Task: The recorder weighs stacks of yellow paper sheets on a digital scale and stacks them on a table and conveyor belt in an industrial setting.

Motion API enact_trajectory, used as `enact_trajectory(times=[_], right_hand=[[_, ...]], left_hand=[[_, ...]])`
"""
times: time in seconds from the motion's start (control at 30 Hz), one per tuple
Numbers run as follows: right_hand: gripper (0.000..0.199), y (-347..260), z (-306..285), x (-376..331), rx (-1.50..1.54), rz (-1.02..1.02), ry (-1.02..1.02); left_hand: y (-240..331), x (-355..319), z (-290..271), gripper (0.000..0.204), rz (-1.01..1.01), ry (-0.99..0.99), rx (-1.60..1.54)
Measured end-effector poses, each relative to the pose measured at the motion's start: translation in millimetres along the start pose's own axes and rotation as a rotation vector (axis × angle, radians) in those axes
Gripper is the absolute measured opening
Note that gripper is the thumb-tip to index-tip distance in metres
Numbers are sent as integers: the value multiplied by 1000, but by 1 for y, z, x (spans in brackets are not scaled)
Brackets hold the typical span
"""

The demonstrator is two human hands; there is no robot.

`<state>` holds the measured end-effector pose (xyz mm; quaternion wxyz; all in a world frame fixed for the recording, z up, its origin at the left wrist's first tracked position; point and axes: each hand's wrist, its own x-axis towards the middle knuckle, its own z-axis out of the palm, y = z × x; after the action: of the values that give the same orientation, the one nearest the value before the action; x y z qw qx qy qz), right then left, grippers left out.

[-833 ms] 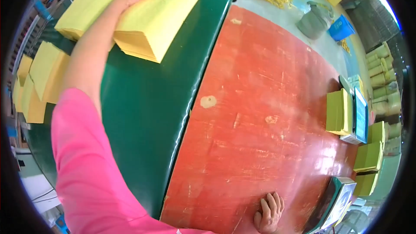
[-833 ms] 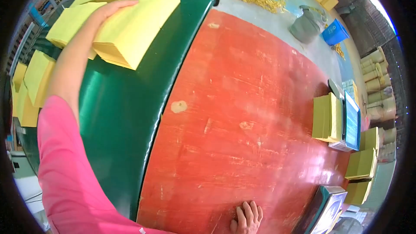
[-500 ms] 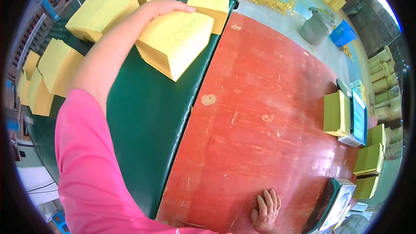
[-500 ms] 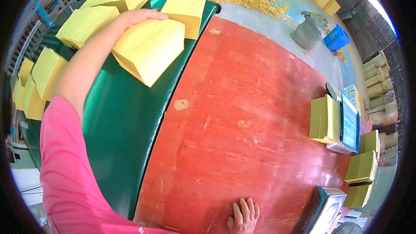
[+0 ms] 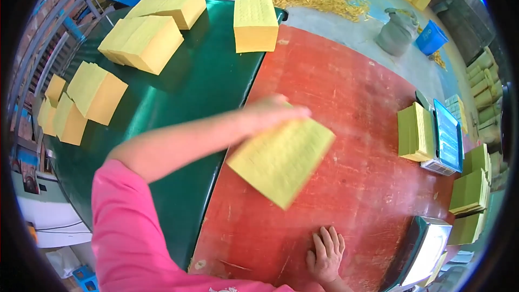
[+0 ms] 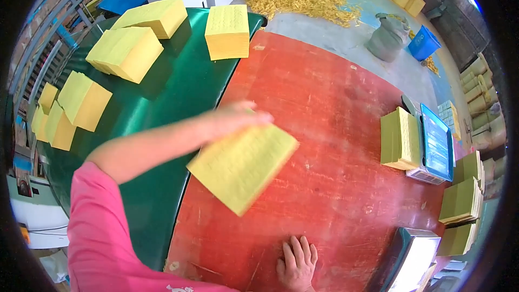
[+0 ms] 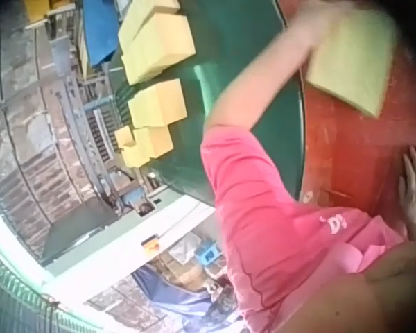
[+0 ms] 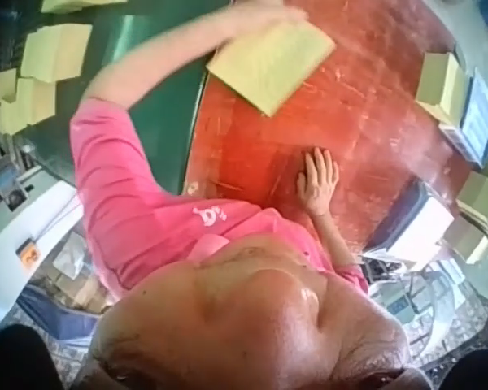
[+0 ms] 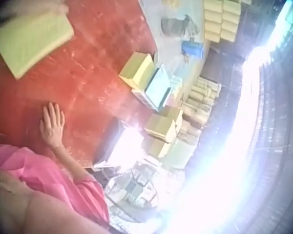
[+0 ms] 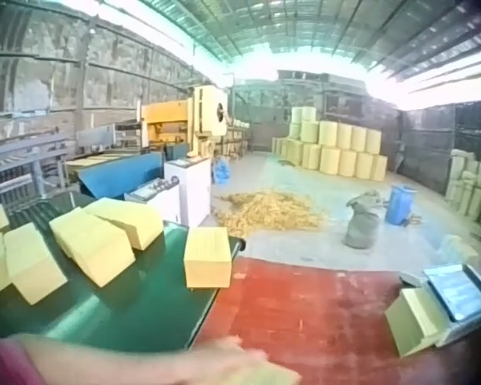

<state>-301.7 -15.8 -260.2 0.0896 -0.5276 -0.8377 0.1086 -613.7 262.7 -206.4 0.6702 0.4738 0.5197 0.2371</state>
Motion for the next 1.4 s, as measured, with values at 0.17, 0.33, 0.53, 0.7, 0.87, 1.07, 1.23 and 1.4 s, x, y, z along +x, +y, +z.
enact_trajectory(times=[0.17,0.33,0.53,0.7,0.87,1.07,1.23,1.4], right_hand=[[26,11,5,7,351,12,290],[18,8,8,4,352,212,402],[23,18,12,9,267,140,353],[22,6,4,9,266,152,319],[29,20,13,-1,275,136,320],[40,24,3,-10,511,248,436],[49,41,-15,26,1215,367,620],[45,28,-66,59,1378,280,346]], left_hand=[[-9,11,75,101,385,79,405],[105,79,-107,61,865,1120,747],[55,168,-272,69,352,774,104],[61,134,-229,67,142,229,-130],[57,139,-123,69,203,20,367],[27,61,-21,72,195,-120,398],[-16,-3,29,64,204,31,250],[-53,-68,96,61,181,127,126]])
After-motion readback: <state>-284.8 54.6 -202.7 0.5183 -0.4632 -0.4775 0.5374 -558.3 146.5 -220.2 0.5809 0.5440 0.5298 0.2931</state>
